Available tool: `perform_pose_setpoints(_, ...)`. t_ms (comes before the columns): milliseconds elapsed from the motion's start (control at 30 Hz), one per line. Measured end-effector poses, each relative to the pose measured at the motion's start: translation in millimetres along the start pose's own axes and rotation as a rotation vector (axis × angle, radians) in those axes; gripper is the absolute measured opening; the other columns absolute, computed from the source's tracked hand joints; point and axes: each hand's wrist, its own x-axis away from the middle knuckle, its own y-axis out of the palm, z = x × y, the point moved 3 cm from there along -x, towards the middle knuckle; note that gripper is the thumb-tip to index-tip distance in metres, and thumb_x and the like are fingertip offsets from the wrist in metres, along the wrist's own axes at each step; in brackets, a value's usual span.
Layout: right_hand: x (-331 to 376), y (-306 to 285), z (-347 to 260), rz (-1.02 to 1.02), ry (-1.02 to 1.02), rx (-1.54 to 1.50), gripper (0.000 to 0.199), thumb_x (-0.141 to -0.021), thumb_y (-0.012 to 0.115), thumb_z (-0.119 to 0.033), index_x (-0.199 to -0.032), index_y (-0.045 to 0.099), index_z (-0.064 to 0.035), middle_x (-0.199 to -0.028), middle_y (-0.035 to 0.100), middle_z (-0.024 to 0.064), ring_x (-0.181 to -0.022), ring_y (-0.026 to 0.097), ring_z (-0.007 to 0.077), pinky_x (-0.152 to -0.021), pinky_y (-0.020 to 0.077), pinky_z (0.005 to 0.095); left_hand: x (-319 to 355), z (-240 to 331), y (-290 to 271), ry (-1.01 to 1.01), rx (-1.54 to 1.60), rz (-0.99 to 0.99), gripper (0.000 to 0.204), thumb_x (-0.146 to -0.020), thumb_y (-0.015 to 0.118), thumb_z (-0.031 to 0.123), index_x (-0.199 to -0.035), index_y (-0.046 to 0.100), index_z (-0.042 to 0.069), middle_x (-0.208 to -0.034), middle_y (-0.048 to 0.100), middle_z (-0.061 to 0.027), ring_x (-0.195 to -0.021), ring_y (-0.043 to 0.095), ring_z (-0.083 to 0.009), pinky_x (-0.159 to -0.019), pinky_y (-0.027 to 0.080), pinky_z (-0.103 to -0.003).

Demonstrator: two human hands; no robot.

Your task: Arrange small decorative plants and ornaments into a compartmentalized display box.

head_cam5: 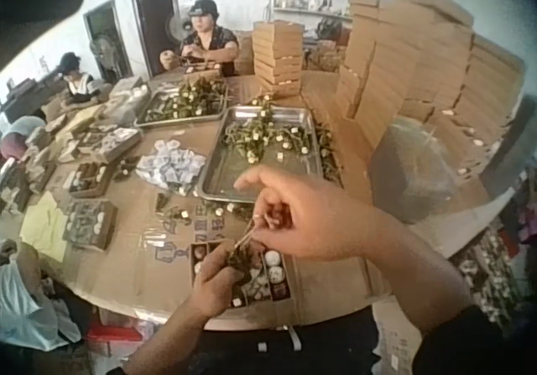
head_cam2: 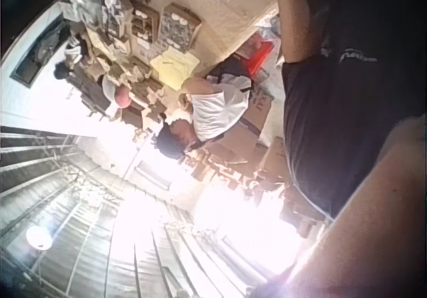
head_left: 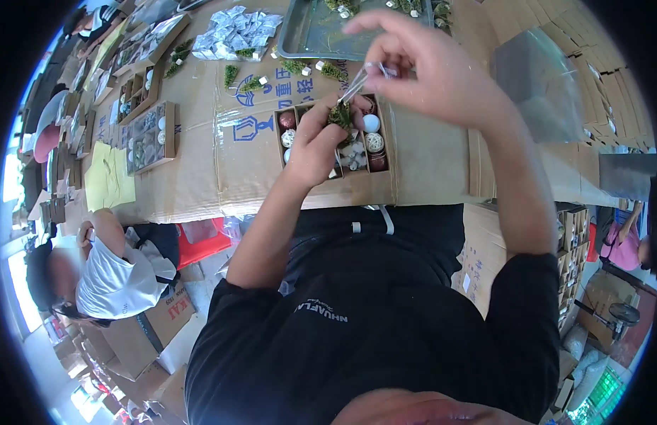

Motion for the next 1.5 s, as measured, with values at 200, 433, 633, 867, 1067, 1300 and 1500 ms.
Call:
perform_pose_setpoints(200, 64.3, 113.9, -2.5, 0.309, -0.023, 0.165, 0.065, -0.081, 0.079, -0.017, -0.139, 0.051, -0.0058, -0.104, 0.067, 0.0083, -0.093, 0.06, 0.0233, -0.084, 0.0486, 0.0355, 22.2, -17.6, -4.0, -0.326, 0.719, 0.407, 0.044, -0.081, 0.039, 0.009, -0.119, 0.059, 0.002, -0.101, 0.061, -0.0126, -0.093, 0.06, -0.0243, -0.086, 0.052, -0.042)
perform_pose_setpoints(433, 84.7, 178.1, 14.0, 0.389, -0.121, 0.487, 0.044, -0.08, 0.072, -0.016, -0.119, 0.061, 0.0019, -0.119, 0.064, 0.0135, -0.109, 0.057, 0.0296, -0.094, 0.0437, 0.0461, 45.2, -38.4, -0.9, -0.615, 0.736, 0.459, 0.029, -0.092, 0.048, 0.007, -0.12, 0.056, 0.002, -0.098, 0.062, -0.0096, -0.089, 0.062, -0.023, -0.078, 0.054, -0.039)
perform_pose_setpoints(633, 89.2, 137.7, 0.7, 0.548, -0.021, 0.342, 0.029, -0.083, 0.073, -0.017, -0.106, 0.062, -0.0018, -0.113, 0.067, 0.0154, -0.091, 0.066, 0.0297, -0.074, 0.0529, 0.0386, 53.2, -31.6, -26.6, -0.102, -0.318, 0.396, 0.043, -0.09, 0.05, -0.008, -0.132, 0.043, -0.002, -0.095, 0.061, -0.0151, -0.086, 0.063, -0.0262, -0.076, 0.053, -0.036)
perform_pose_setpoints(867, 52.9, 157.4, 57.5, -0.019, 0.828, -0.668, 0.033, -0.103, 0.058, -0.032, -0.098, 0.059, 0.0012, -0.064, 0.061, 0.0066, -0.051, 0.06, 0.0172, -0.047, 0.0471, 0.0306, 37.1, -29.0, -26.7, 0.276, -1.007, -0.093, 0.086, -0.086, 0.06, -0.001, -0.159, 0.017, 0.007, -0.111, 0.058, -0.0196, -0.102, 0.059, -0.04, -0.092, 0.049, -0.046)
perform_pose_setpoints(1067, 76.2, 199.8, 68.6, 0.006, 0.9, -1.276, 0.028, -0.107, 0.049, -0.025, -0.095, 0.057, -0.0013, -0.071, 0.062, 0.0073, -0.052, 0.058, 0.0157, -0.046, 0.0463, 0.0271, 32.6, -23.8, -39.9, 0.5, -1.51, -0.659, 0.078, -0.087, 0.061, 0.024, -0.157, 0.029, 0.012, -0.128, 0.056, -0.014, -0.124, 0.053, -0.0302, -0.11, 0.038, -0.043)
perform_pose_setpoints(1300, 65.9, 242.3, 62.0, 0.308, 1.052, -1.441, 0.031, -0.106, 0.05, -0.025, -0.112, 0.059, 0.0041, -0.098, 0.071, 0.0161, -0.084, 0.072, 0.0253, -0.073, 0.0594, 0.0354, 47.6, -30.4, -65.8, 0.223, -1.296, -0.847, 0.106, -0.072, 0.077, 0.037, -0.154, 0.024, -0.005, -0.161, 0.027, -0.0215, -0.151, 0.024, -0.0357, -0.124, 0.022, -0.046)
perform_pose_setpoints(1500, 71.6, 199.8, 57.0, -0.131, 1.018, -1.069, 0.035, -0.105, 0.052, -0.027, -0.116, 0.062, 0.0054, -0.098, 0.072, 0.0161, -0.072, 0.071, 0.0214, -0.055, 0.0558, 0.03, 48.1, -40.9, -73.6, 0.257, -1.428, -0.827, 0.103, -0.081, 0.069, 0.052, -0.156, 0.023, -0.001, -0.164, 0.022, -0.0174, -0.154, 0.017, -0.031, -0.125, 0.014, -0.043)
